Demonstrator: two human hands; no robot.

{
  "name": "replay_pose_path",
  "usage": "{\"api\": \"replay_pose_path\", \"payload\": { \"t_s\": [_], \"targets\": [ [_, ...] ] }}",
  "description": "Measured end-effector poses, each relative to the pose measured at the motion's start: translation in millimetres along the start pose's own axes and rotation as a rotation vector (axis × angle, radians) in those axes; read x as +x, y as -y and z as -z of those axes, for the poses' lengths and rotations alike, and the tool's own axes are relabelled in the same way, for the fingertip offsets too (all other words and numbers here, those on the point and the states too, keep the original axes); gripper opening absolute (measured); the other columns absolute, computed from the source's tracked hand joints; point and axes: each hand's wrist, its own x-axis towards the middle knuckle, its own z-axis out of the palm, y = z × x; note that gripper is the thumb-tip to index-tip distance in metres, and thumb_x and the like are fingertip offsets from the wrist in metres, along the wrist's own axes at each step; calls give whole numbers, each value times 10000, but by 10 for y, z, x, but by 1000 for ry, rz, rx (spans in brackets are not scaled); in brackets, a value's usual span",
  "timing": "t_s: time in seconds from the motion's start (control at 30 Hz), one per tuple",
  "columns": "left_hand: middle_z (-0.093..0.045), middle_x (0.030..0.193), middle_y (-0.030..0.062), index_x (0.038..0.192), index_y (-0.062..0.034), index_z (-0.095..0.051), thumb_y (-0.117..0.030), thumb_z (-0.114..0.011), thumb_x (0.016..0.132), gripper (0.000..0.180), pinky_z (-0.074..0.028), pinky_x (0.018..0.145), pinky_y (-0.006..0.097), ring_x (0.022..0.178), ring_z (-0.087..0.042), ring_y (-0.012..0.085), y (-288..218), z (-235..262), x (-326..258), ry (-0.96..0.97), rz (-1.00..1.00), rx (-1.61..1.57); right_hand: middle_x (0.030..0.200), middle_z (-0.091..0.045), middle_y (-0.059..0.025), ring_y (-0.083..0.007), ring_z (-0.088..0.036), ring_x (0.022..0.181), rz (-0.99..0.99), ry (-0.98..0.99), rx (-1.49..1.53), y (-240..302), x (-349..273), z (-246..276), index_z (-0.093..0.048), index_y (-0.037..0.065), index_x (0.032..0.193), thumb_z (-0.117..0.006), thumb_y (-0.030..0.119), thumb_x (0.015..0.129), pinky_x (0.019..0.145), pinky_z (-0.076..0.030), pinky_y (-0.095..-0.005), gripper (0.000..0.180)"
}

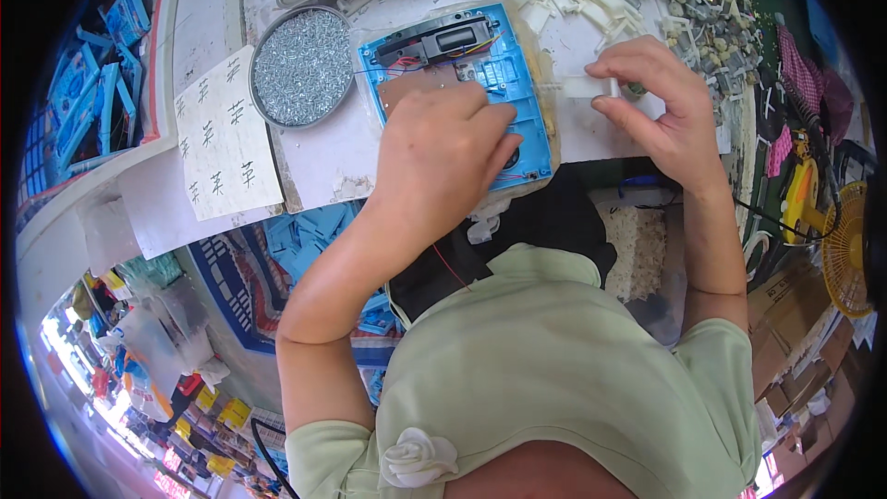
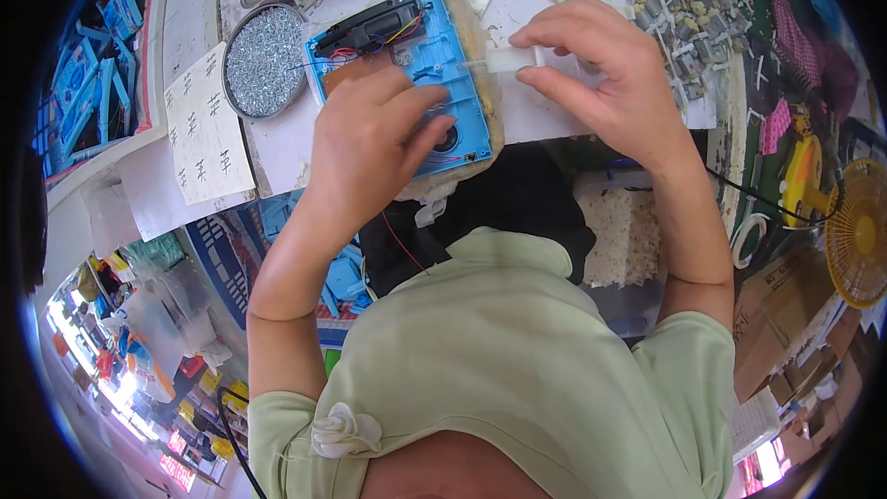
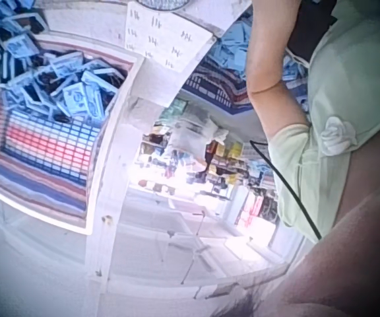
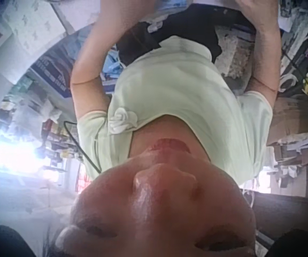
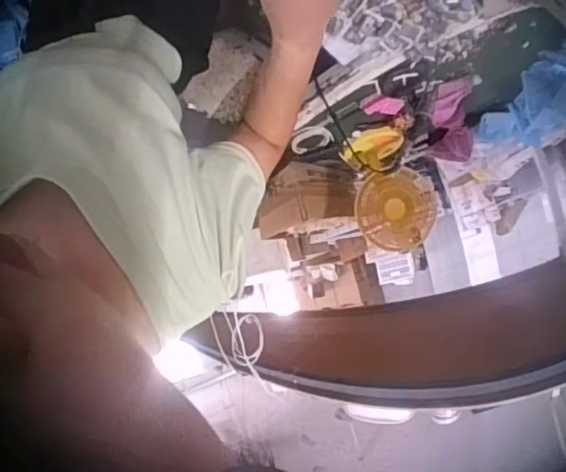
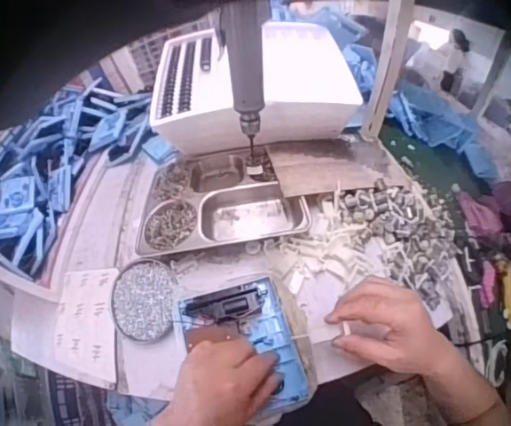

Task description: The recorder is assembling a small blue electronic device, including screwing components and soldering wires.

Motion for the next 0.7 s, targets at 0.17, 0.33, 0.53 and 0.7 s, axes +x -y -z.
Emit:
{"api": "replay_pose_path", "payload": {
  "t_s": [0.17, 0.33, 0.53, 0.7],
  "targets": [
    [-622, 783, 67, 932, -93, -711, -126, -782, 776, 175, -436, 786, 417, 826, -622, 294, -23, 28, 93, 154, -36, 114, 996, -701, -86, -194, -623, 843, -16, -36, 5, -46, -101, 77, -738, 29, 1057, -792, 26, 791, 732, -497, -296, 271],
    [-644, 804, 73, 936, -85, -704, -105, -752, 797, 149, -438, 807, 423, 829, -632, 305, -81, 76, 113, 221, -3, 160, 993, -702, -86, -186, -625, 831, -35, -49, -8, -60, -160, 104, -741, 30, 1047, -798, 29, 787, 726, -502, -295, 267],
    [-646, 800, 95, 880, -61, -660, -59, -713, 778, 115, -474, 782, 412, 804, -638, 319, -89, 40, 188, 279, 17, 209, 987, -706, -87, -193, -627, 822, -35, -36, 6, -58, -124, 69, -740, 29, 1043, -801, 33, 781, 726, -506, -303, 269],
    [-636, 803, 102, 870, -60, -645, -36, -705, 762, 126, -488, 786, 427, 799, -638, 321, -111, 21, 210, 316, -5, 298, 984, -708, -87, -205, -631, 821, -44, -9, 36, -50, -85, 28, -738, 35, 1042, -804, 38, 775, 733, -507, -313, 275]
  ]
}}
